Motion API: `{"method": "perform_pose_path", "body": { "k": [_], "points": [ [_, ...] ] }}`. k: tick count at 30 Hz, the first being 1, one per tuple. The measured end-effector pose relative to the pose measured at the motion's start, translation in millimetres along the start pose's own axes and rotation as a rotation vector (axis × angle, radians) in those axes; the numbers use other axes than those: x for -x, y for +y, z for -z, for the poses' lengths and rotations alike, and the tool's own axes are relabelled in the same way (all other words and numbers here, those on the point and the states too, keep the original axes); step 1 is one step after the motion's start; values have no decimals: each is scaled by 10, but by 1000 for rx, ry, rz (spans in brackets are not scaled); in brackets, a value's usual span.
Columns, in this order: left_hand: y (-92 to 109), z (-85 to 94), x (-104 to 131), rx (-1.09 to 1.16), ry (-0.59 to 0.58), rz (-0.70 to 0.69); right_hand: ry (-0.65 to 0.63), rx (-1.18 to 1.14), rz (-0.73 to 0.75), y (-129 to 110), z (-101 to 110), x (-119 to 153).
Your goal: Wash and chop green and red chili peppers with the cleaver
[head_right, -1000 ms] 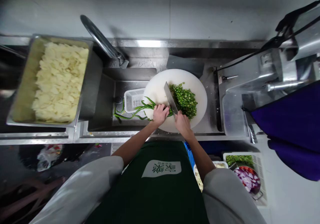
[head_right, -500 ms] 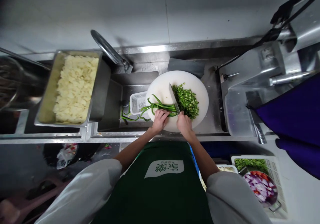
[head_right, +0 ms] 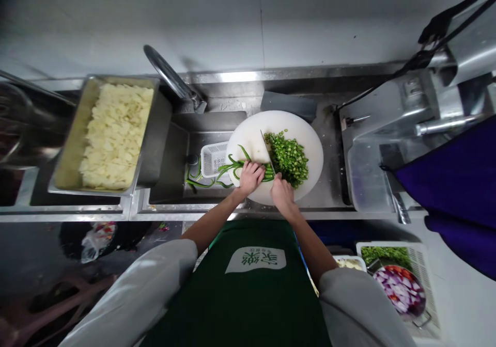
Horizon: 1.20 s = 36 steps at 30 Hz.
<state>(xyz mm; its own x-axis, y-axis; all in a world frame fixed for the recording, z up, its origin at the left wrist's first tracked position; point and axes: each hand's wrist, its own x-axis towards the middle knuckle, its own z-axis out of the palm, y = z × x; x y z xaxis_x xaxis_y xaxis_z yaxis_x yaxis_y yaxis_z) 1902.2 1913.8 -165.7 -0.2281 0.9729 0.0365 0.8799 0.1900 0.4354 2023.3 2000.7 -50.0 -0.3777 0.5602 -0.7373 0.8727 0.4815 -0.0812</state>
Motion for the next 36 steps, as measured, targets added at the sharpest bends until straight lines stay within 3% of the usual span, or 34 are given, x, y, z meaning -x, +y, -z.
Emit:
{"method": "perform_pose_path", "body": {
  "k": [5, 14, 36],
  "points": [
    [2, -50, -6, -31, -50, -27, -6, 33, 10, 0, 85, 99],
    [20, 9, -62, -41, -169, -54, -59, 64, -6, -88, 84, -10],
    [23, -34, -76, 55, -158, -3, -85, 38, -30, -138, 168, -5]
  ]
}}
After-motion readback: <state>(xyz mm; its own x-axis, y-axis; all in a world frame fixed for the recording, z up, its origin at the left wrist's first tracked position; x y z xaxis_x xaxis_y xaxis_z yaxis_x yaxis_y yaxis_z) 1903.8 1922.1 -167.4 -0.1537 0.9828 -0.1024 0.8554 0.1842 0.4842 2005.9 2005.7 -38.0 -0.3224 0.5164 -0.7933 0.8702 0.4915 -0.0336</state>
